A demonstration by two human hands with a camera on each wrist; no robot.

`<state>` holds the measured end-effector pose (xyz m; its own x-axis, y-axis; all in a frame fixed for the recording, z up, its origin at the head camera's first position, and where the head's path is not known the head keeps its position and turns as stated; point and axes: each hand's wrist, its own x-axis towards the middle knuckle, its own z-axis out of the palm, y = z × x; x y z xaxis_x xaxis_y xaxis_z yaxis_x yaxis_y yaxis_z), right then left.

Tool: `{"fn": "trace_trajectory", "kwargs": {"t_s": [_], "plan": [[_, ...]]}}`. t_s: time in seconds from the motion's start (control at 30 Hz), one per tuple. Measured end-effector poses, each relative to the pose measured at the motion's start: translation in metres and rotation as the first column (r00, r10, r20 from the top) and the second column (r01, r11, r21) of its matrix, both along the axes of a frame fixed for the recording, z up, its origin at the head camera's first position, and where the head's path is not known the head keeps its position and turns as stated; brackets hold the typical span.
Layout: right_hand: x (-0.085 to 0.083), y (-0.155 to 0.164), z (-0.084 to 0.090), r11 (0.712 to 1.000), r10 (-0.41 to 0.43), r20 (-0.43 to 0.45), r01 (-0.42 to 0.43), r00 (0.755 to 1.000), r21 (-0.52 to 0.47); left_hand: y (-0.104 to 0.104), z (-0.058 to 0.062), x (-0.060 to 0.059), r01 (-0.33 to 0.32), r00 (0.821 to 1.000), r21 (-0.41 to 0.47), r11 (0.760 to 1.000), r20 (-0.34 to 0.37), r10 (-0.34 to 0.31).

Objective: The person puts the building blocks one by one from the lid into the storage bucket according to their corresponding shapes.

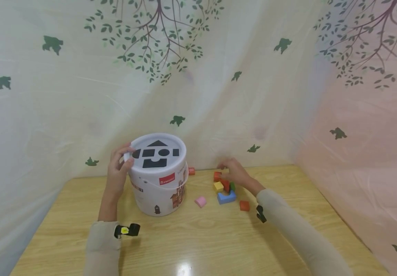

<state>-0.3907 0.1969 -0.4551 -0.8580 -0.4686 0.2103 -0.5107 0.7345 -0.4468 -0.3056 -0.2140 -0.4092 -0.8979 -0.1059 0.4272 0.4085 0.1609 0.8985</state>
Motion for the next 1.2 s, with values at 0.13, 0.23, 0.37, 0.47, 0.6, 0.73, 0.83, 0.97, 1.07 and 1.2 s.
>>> {"fn": "trace_trajectory", "kwargs": {"t_s": [0.13, 0.23, 0.37, 0.47, 0.6, 0.73, 0.83, 0.97, 1.07, 1.2], "plan": [[-0.002, -0.001, -0.004, 0.999, -0.032, 0.039, 0.030, 0.999, 0.045, 0.000, 0.000, 0.000, 0.000, 1.000, 0.000, 1.000, -0.001, 0.000], [-0.002, -0.002, -0.006, 0.998, -0.039, 0.040, 0.037, 0.998, 0.054, -0.001, 0.000, 0.000, 0.001, 1.000, -0.001, 1.000, -0.004, -0.001], [-0.001, -0.005, -0.008, 0.998, -0.044, 0.041, 0.042, 0.998, 0.048, -0.001, -0.001, 0.000, 0.002, 1.000, -0.003, 1.000, -0.005, -0.002], [-0.001, -0.007, -0.009, 0.996, -0.065, 0.048, 0.062, 0.997, 0.058, -0.001, -0.001, 0.001, 0.002, 1.000, -0.002, 1.000, -0.003, -0.002], [-0.001, -0.009, -0.010, 0.994, -0.088, 0.040, 0.085, 0.995, 0.074, -0.001, -0.001, 0.000, 0.003, 1.000, 0.004, 1.000, 0.000, -0.003], [-0.003, -0.010, -0.010, 0.993, -0.095, 0.036, 0.093, 0.995, 0.070, -0.001, -0.001, -0.001, 0.004, 1.000, 0.013, 1.000, -0.001, -0.004], [-0.004, -0.010, -0.009, 0.993, -0.107, 0.057, 0.103, 0.993, 0.064, -0.001, -0.001, -0.001, 0.000, 1.000, 0.013, 1.000, 0.002, 0.000], [-0.004, -0.013, -0.008, 0.992, -0.112, 0.063, 0.108, 0.992, 0.064, -0.001, 0.000, 0.000, -0.002, 1.000, 0.011, 1.000, 0.008, 0.002], [-0.004, -0.015, -0.009, 0.993, -0.108, 0.066, 0.104, 0.992, 0.055, -0.001, 0.000, 0.000, -0.001, 1.000, 0.008, 1.000, 0.008, 0.001], [-0.006, -0.019, -0.012, 0.993, -0.112, 0.099, 0.108, 0.989, 0.040, -0.001, -0.001, -0.001, 0.000, 1.000, 0.004, 1.000, 0.007, 0.000]]}}
